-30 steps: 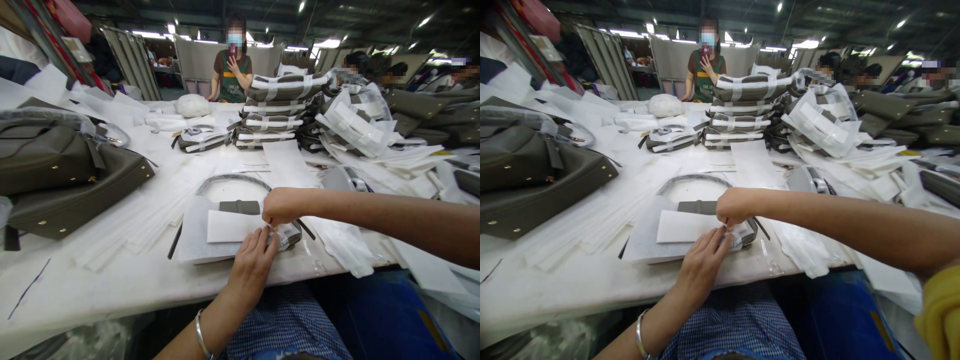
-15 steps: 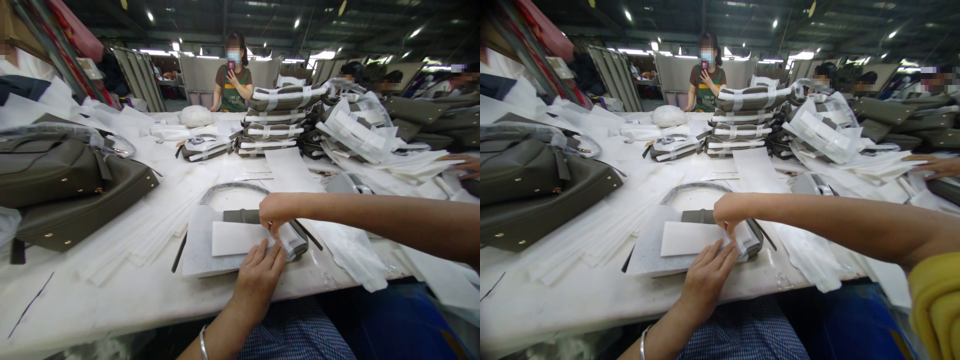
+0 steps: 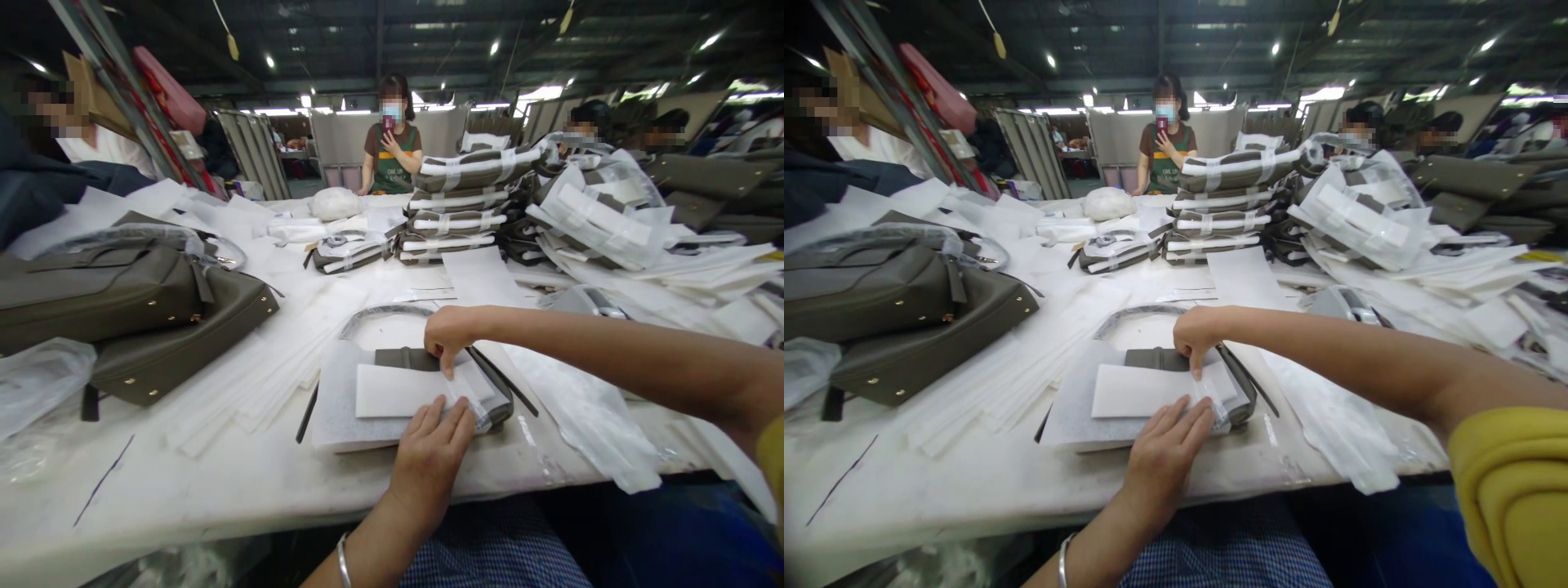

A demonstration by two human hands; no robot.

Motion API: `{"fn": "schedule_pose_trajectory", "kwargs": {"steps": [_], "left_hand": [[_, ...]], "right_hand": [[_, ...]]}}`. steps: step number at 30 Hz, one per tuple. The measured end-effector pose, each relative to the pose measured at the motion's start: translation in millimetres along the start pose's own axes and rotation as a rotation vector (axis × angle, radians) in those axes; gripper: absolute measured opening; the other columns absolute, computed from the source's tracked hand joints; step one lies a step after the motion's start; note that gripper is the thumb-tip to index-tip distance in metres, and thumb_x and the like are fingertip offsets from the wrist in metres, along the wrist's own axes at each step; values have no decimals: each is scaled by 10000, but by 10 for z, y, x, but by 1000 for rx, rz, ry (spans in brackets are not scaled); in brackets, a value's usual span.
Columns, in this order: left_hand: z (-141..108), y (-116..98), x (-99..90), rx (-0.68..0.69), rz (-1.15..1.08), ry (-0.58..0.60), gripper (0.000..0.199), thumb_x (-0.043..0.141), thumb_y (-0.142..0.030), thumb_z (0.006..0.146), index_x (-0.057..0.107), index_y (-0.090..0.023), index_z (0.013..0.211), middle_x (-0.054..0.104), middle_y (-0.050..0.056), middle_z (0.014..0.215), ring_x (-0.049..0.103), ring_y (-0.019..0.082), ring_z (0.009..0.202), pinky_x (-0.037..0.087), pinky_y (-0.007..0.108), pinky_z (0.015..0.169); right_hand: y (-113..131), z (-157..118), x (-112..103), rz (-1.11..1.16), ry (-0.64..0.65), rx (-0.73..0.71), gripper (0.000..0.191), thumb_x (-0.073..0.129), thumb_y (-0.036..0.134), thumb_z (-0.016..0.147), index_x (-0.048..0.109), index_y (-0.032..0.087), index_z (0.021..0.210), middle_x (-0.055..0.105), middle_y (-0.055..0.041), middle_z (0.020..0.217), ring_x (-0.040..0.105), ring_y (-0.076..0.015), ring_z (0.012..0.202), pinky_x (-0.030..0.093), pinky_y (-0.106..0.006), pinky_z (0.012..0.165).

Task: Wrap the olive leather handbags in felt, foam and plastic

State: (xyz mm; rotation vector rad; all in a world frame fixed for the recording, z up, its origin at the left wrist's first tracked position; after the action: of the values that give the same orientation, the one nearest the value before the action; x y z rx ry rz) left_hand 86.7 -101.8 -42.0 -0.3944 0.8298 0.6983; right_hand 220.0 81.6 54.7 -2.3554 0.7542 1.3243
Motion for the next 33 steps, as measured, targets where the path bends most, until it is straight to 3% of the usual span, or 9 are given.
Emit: {"fn": "schedule_pose_trajectory", "kwargs": {"steps": [5, 10, 12, 15, 18, 20, 25, 30, 33], "left_hand": [[3, -5, 0, -6, -8, 1, 283, 453, -236, 1004, 623, -228, 1230, 630, -33, 1339, 622, 243, 1169, 568, 386, 915], [-10, -11, 3, -10, -12, -21, 300, 422, -254, 1014, 626, -240, 1234, 635, -47, 1330, 621, 234, 1170, 569, 374, 913], [-19, -11, 16, -22, -12, -36, 295, 434, -264, 1012, 631, -246, 1231, 637, -40, 1328, 622, 231, 1169, 567, 369, 917], [-30, -12, 40, -22, -16, -45, 296, 447, -255, 1007, 630, -242, 1239, 631, -27, 1338, 616, 234, 1181, 560, 367, 931], [-29, -14, 49, -15, -19, -40, 303, 428, -244, 1011, 630, -229, 1236, 622, -31, 1349, 614, 244, 1182, 560, 379, 927], [-24, -16, 45, -19, -20, -45, 305, 416, -242, 1014, 637, -228, 1223, 628, -36, 1340, 621, 243, 1171, 564, 382, 916], [-12, -21, 31, -30, -23, -48, 300, 444, -222, 1001, 631, -237, 1236, 646, -24, 1318, 617, 227, 1178, 562, 375, 917], [-11, -6, 33, -26, -18, -26, 305, 489, -205, 979, 620, -234, 1253, 638, -7, 1332, 608, 226, 1191, 557, 377, 933], [-10, 6, 25, -23, -19, 8, 327, 498, -190, 968, 598, -237, 1275, 628, -9, 1346, 602, 230, 1198, 559, 388, 937]], "right_hand": [[-303, 128, 139, 142, -60, 111, 360, 830, 549, 584, 766, 247, 770, 724, 21, 722, 573, -138, 615, 301, -250, 567], [-491, 131, 213, 169, -202, 260, 184, 786, 402, 666, 755, 226, 712, 732, -17, 716, 632, -193, 703, 359, -261, 598], [-431, 38, 244, 203, -290, 293, 175, 707, 382, 763, 768, 228, 819, 757, -44, 829, 662, -222, 797, 398, -275, 645], [-242, -141, 339, 312, -364, 255, 395, 627, 475, 838, 712, 233, 1138, 755, -59, 1028, 678, -231, 914, 450, -277, 733], [-117, -232, 476, 504, -312, 208, 748, 737, 575, 701, 583, 216, 1339, 721, -82, 1134, 666, -258, 977, 471, -294, 810], [-140, -205, 561, 643, -262, 199, 865, 785, 559, 633, 542, 186, 1375, 697, -105, 1149, 645, -266, 999, 468, -310, 846], [-394, 23, 671, 925, -104, 57, 863, 793, 569, 599, 589, 131, 1314, 676, -71, 1003, 601, -198, 908, 463, -279, 796], [-541, 157, 682, 965, -43, 31, 929, 812, 644, 509, 641, 144, 1273, 695, -45, 894, 594, -166, 774, 455, -264, 688], [-566, 156, 680, 951, -59, 50, 864, 799, 656, 527, 688, 154, 1220, 713, -47, 868, 598, -164, 751, 444, -255, 657]]}}
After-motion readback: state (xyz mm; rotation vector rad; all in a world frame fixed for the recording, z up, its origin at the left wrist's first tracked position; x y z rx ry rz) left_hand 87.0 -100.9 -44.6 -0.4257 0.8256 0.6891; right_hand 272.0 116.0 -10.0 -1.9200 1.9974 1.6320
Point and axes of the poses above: each hand's wrist, its own z-axis towards the middle knuckle, its own x-axis out of the palm, y = z × x, the point moved 1 cm from there along z, towards the middle knuckle
